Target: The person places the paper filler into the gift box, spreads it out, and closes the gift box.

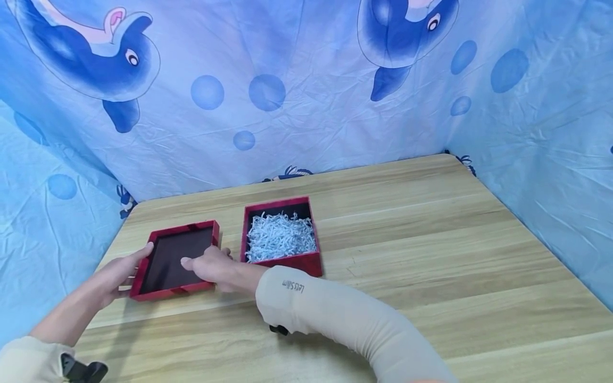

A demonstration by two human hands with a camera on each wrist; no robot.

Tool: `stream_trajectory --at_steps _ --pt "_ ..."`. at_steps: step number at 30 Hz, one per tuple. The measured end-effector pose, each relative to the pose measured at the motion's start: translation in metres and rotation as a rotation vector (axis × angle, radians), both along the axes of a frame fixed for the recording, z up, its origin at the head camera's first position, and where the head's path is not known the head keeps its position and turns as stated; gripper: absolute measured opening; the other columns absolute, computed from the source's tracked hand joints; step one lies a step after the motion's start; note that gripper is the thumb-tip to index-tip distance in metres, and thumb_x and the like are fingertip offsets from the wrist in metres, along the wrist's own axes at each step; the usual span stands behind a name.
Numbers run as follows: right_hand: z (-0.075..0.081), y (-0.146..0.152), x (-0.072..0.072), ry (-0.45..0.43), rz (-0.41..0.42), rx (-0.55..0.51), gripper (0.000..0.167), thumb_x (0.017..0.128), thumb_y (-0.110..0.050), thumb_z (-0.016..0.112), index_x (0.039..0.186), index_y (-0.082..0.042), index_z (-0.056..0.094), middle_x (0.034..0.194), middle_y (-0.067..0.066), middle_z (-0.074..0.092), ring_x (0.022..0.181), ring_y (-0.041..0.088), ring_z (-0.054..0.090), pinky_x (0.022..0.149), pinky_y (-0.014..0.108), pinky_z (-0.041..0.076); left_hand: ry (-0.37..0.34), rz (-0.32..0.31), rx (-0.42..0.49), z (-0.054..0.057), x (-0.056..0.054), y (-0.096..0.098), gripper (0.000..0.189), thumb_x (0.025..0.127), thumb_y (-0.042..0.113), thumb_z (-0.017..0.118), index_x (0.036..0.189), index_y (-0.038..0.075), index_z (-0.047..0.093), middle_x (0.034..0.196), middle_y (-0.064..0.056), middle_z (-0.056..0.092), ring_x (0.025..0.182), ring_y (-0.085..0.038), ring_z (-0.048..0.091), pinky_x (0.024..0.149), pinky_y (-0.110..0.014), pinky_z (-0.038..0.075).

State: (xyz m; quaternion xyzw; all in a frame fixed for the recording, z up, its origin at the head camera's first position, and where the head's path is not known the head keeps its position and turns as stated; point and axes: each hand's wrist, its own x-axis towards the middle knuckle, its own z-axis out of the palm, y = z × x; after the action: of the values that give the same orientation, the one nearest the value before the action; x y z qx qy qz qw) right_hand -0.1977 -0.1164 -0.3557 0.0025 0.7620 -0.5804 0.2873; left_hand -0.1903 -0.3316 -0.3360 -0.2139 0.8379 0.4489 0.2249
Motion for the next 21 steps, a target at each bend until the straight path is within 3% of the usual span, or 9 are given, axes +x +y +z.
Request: stream_trajectory --at_steps 4,12,21 --pt "0.007 0.001 0.0 -0.003 0.008 0.007 0.073 0.089 -0.04 0.066 0.148 -0.008 0.036 0.153 0.008 0.028 0.135 0.027 0.035 0.111 0.048 0.032 0.007 -0.007 0.011 0.004 0.001 -0.001 0.109 0.091 0.072 0.024 0.144 -0.018 -0.004 0.141 -0.036 0.016 0.128 -0.051 0.025 0.104 -0.061 0.033" --pt "0.02 0.001 0.0 0.0 0.004 -0.025 0.074 0.089 -0.039 0.066 0.148 -0.007 0.034 0.152 0.007 0.028 0.136 0.027 0.036 0.109 0.047 0.035 0.068 -0.008 0.007 0.017 0.002 -0.005 0.105 0.09 0.073 0.024 0.143 -0.017 0.013 0.132 -0.03 0.031 0.12 -0.043 0.037 0.097 -0.055 0.04" --pt "0.039 0.009 -0.006 0.047 0.044 -0.02 0.078 0.089 -0.043 0.065 0.15 -0.009 0.03 0.153 0.005 0.028 0.138 0.023 0.031 0.111 0.046 0.033 0.112 -0.027 0.02 0.036 0.0 -0.003 0.105 0.09 0.073 0.024 0.147 -0.014 0.009 0.134 -0.028 0.03 0.125 -0.041 0.03 0.101 -0.059 0.034"
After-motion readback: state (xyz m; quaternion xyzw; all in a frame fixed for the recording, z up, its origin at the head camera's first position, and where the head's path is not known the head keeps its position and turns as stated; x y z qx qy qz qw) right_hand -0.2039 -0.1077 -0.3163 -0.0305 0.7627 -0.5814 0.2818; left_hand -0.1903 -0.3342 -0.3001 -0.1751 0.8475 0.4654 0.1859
